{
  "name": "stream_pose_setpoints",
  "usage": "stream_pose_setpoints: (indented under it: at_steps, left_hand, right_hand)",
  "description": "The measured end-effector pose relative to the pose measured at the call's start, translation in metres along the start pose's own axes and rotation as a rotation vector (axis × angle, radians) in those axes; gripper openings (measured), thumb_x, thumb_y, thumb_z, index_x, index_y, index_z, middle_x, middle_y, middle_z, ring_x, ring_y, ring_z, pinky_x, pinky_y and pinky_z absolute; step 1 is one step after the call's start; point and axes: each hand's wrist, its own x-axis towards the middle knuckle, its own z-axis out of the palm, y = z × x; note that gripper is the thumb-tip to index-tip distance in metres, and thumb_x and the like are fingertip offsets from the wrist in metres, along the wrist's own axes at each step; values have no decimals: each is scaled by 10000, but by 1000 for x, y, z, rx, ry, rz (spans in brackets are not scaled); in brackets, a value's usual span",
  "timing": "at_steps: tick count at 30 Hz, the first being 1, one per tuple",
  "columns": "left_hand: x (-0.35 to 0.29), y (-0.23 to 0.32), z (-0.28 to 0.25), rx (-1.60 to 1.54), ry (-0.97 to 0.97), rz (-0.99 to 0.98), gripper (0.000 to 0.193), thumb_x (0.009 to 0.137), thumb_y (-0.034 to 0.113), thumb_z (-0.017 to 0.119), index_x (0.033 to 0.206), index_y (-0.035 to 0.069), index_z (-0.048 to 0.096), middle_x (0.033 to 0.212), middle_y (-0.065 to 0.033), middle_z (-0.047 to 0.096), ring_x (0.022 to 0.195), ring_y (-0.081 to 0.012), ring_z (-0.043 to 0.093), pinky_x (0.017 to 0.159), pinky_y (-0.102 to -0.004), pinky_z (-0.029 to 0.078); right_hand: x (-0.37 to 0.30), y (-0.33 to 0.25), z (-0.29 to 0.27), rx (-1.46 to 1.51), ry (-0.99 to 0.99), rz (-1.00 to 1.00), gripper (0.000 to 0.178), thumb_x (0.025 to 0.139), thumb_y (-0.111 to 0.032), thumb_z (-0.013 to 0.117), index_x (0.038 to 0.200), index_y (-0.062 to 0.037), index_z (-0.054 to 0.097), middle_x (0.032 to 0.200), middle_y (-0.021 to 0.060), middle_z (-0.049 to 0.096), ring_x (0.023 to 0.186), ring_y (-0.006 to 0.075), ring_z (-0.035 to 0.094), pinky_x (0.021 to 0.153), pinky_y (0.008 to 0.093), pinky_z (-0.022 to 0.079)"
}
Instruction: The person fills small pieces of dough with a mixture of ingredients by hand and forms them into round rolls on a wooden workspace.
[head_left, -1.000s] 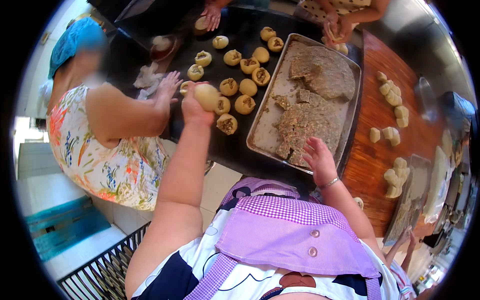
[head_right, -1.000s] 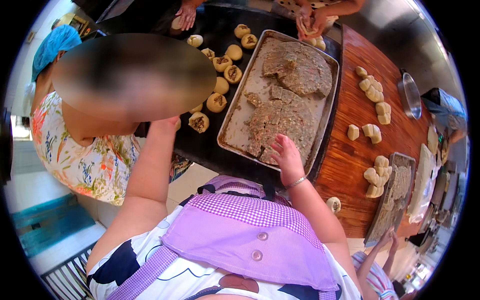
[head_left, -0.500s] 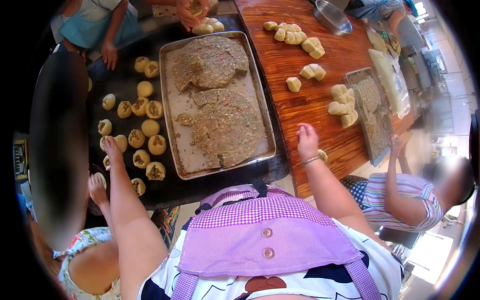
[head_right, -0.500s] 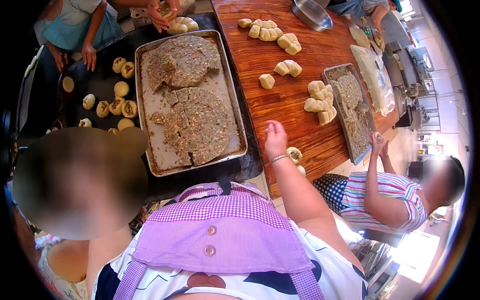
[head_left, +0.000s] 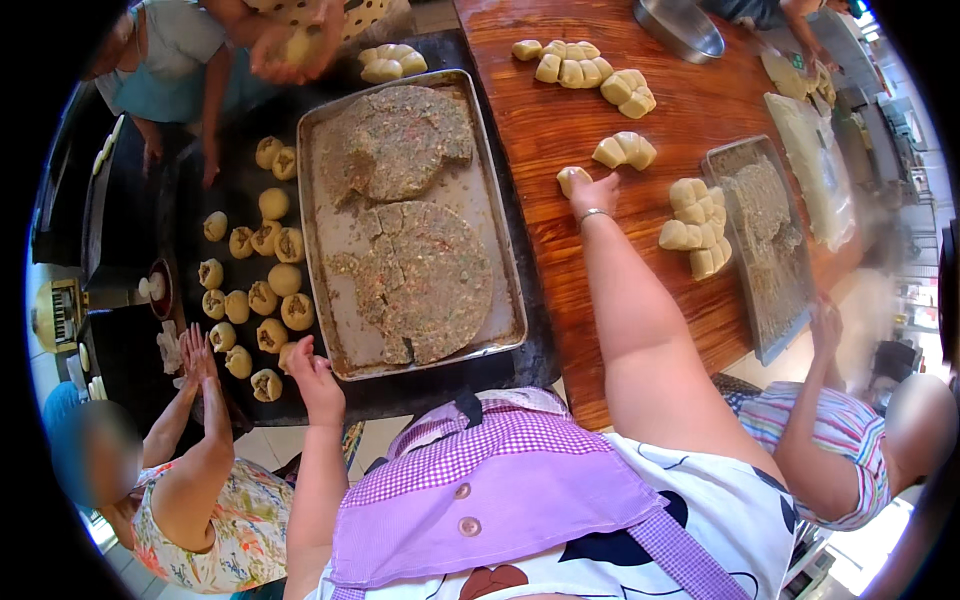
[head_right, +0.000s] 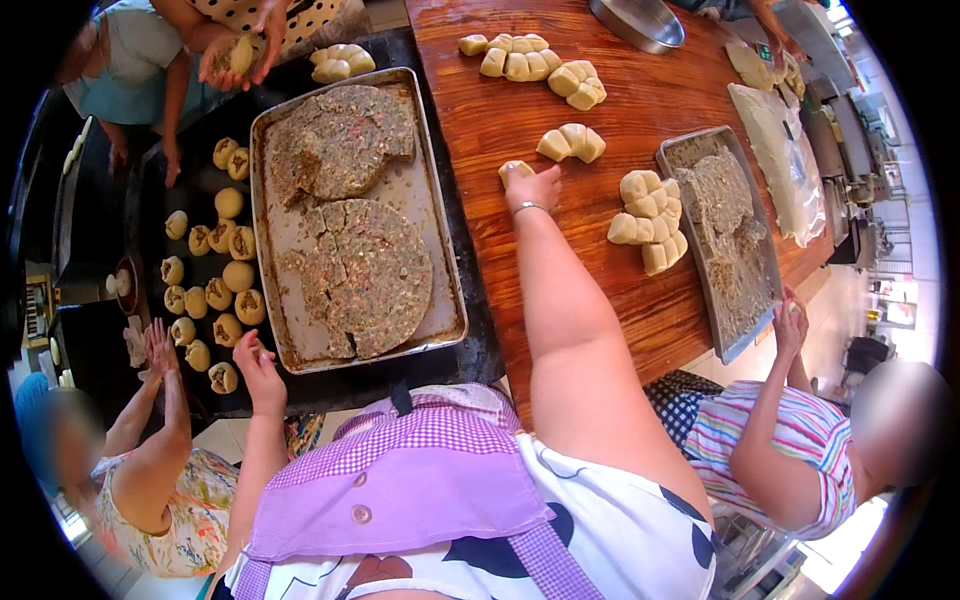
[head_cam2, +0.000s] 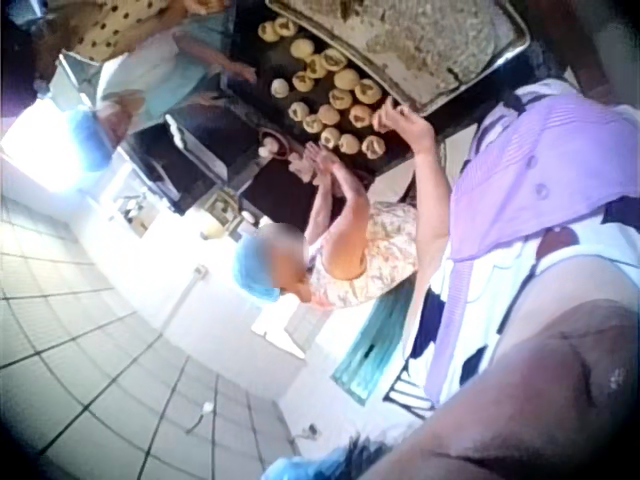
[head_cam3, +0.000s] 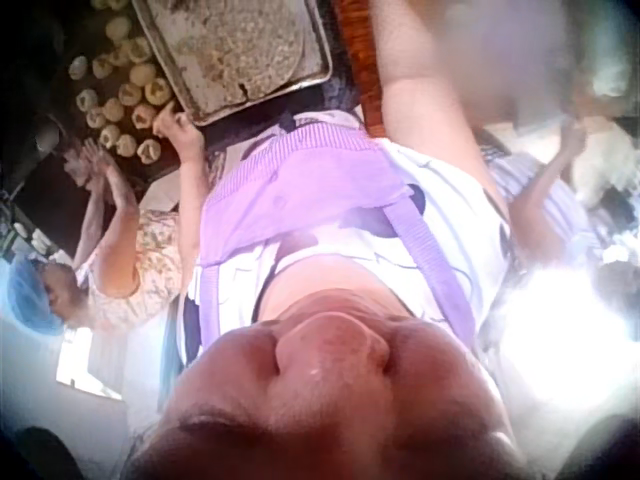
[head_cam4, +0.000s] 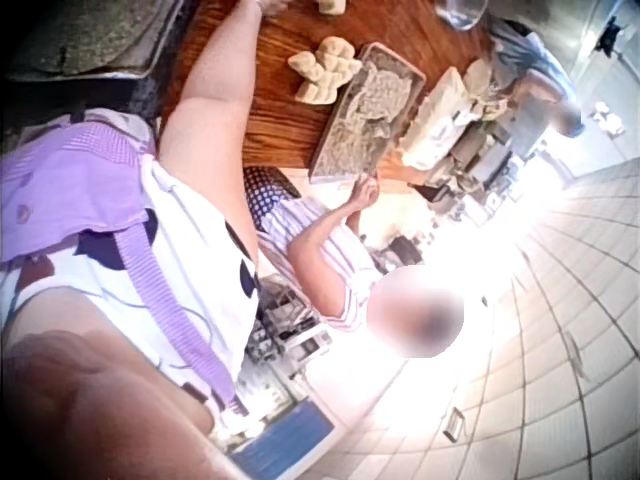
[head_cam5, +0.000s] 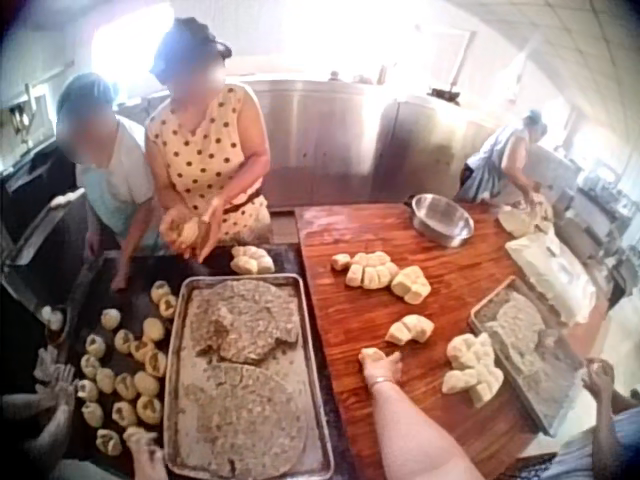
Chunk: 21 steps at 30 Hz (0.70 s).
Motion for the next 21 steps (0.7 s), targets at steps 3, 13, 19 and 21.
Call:
stream_pose_setpoints:
  at_steps: [3,13,19,21]
  left_hand:
    - [-7,21,8,-57,-95,23,362,884,-15,524,1240,47,501,1309,-113,385,1023,-212,517,862,-313,469]
    - [-6,47,18,-81,-353,113,268,866,3,568,1132,37,559,1256,-125,481,1034,-220,559,863,-329,491]
    - [-10,53,24,-63,-538,108,329,806,-40,619,1123,30,564,1226,-130,510,1011,-249,582,880,-331,492]
    - [-7,63,29,-85,-545,134,336,802,-44,619,1125,32,565,1223,-129,514,1008,-247,582,881,-331,490]
  right_hand:
    - [4,-13,11,-165,-105,31,722,741,-512,753,1247,-45,535,1324,220,463,1240,379,440,1011,438,416]
    - [-36,81,-32,59,-272,-741,586,693,-76,712,1246,-61,518,1160,185,560,1118,373,513,988,430,412]
    - [-106,133,-56,-258,-90,-781,748,648,-146,832,1286,3,471,1165,200,550,1129,372,497,1043,423,370]
    - [-109,135,-52,-194,-76,-612,762,626,-196,863,1263,-1,493,1166,197,552,1124,368,496,1037,425,370]
